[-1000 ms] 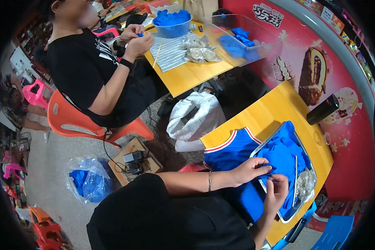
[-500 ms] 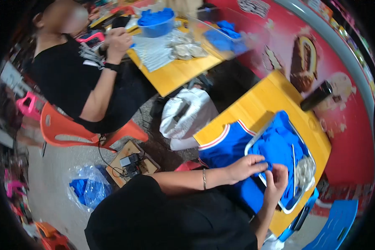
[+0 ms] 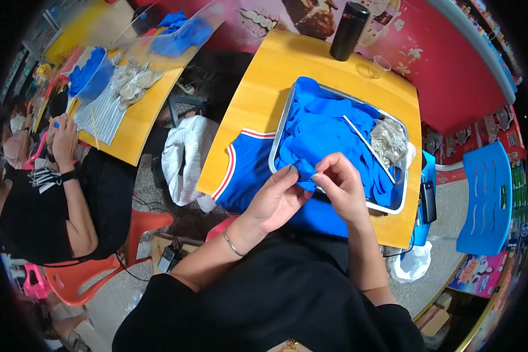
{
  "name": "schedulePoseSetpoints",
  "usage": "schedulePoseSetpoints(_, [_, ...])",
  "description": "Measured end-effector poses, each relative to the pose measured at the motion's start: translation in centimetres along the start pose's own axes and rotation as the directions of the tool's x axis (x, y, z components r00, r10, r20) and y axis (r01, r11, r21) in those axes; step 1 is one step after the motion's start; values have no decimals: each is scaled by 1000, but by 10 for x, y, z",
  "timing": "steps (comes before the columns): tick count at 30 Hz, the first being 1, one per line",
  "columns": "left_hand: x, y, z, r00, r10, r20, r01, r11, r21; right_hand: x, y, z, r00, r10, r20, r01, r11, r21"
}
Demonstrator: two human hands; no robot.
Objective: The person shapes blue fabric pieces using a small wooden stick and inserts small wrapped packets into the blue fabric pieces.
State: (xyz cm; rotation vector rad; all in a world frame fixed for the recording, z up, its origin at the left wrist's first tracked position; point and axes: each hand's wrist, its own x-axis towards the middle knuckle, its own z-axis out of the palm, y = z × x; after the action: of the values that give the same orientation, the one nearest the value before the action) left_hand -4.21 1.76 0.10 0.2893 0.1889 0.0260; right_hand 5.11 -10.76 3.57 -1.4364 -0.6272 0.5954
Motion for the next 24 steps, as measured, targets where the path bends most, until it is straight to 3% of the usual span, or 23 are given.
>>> schedulePoseSetpoints(7, [3,-5,0,1000,28,-13,-27,993,114,-5,11,-10,1000,29,-7,-30,993,-115])
schedulePoseSetpoints(9, [7,-8,-6,990,110,-89,-77,947,313,-5,-2,-2,983,20,-180,-32,998,-61])
schedulePoseSetpoints(11, [3,-10,-7,988,113,-105,-65,923,380,-6,1,-5,986,-119,-114,81,952,-296])
schedulePoseSetpoints(12, [3,-10,2,987,145,-75,-101,904,415,-5,4,-4,984,-130,-119,89,950,-300])
schedulePoseSetpoints(17, [8,0,-3,973,219,77,-198,609,768,-11,0,-16,993,3,-121,-18,991,-129])
schedulePoseSetpoints(21, [9,21,-15,897,315,311,-384,205,900,-11,-1,-24,993,89,-77,-76,986,151])
schedulePoseSetpoints(23, [13,21,-14,886,388,253,-416,428,802,-8,3,-29,982,184,-43,-165,946,279])
schedulePoseSetpoints(24, [18,24,-13,831,463,309,-476,304,825,-4,7,-31,982,171,-80,-133,928,349])
